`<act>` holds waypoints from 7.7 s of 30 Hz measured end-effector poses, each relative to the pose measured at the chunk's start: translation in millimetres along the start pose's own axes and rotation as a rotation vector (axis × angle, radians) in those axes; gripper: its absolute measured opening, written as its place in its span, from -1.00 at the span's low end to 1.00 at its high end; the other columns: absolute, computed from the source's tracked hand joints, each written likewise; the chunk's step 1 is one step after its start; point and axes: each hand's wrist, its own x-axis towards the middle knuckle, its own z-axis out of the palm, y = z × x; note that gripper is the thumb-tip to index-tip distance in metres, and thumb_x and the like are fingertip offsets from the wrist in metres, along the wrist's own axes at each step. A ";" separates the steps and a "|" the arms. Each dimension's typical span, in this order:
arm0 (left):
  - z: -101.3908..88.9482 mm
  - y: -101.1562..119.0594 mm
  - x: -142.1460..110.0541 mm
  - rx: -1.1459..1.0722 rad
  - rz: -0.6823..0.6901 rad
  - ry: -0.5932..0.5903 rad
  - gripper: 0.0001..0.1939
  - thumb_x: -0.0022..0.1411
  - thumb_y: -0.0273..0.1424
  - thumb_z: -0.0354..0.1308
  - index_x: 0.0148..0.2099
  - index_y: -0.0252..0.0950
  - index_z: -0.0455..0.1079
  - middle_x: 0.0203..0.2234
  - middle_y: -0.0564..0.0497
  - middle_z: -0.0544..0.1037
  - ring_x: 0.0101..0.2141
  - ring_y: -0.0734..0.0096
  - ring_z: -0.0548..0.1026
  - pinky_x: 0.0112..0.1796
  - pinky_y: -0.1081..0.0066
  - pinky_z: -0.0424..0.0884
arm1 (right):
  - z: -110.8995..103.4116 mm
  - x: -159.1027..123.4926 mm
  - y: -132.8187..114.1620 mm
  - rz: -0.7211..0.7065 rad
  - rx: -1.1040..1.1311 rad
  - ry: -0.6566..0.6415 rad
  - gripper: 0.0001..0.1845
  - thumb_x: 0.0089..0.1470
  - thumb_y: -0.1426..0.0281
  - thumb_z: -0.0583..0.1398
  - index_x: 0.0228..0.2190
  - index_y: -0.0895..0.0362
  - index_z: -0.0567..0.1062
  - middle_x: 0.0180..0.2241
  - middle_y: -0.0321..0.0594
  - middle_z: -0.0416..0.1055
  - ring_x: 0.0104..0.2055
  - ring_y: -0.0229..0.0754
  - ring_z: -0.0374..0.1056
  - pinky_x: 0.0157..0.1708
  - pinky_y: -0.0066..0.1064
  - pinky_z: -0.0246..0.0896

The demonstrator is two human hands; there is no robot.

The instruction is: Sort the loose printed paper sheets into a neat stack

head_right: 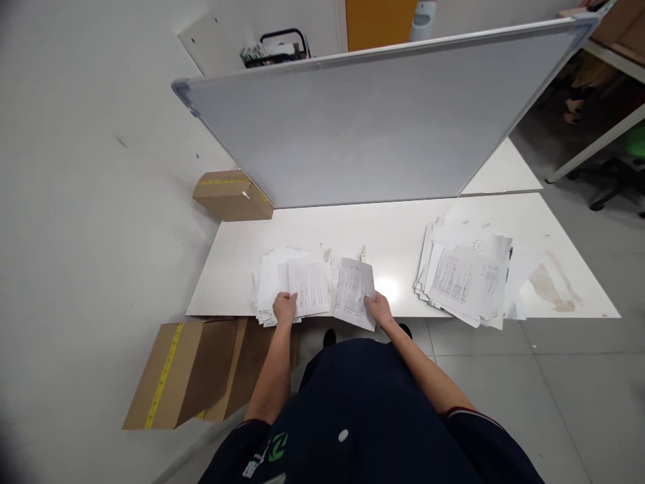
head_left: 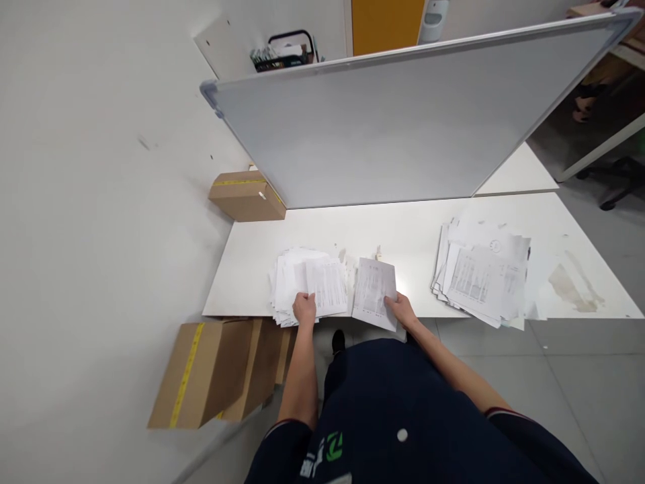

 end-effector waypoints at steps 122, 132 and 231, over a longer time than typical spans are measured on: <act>60.3 48.1 -72.6 -0.429 0.729 -0.312 -0.83 0.14 -0.44 0.03 -0.24 -0.22 0.42 -0.23 -0.03 0.47 -0.14 0.34 0.40 -0.07 0.26 0.29 | -29.4 -28.2 -91.2 -0.248 -1.135 -0.132 -0.74 0.04 0.61 -0.02 -0.28 0.20 0.39 -0.28 0.01 0.38 -0.21 -0.04 0.28 -0.30 -0.31 0.02; 54.1 51.8 -75.4 -0.493 0.571 -0.265 -0.70 0.20 -0.25 -0.06 -0.12 -0.26 0.37 -0.19 -0.08 0.48 -0.14 0.35 0.42 -0.11 0.31 0.32 | -87.5 -1.4 -34.0 0.199 -0.419 -0.197 -0.79 -0.11 0.45 0.11 -0.35 0.24 0.44 -0.38 -0.07 0.49 -0.38 -0.13 0.41 -0.45 -0.44 0.23; -15.8 43.0 -76.4 -0.383 0.614 0.147 -0.74 0.04 -0.29 0.15 -0.55 -0.27 0.18 -0.60 0.11 0.28 -0.46 0.47 0.26 -0.36 0.44 0.20 | 49.2 -2.8 -65.2 0.016 -0.003 -0.616 -0.43 0.06 -0.04 -0.06 -0.19 0.17 0.34 -0.31 -0.04 0.43 -0.40 -0.18 0.40 -0.42 -0.30 0.35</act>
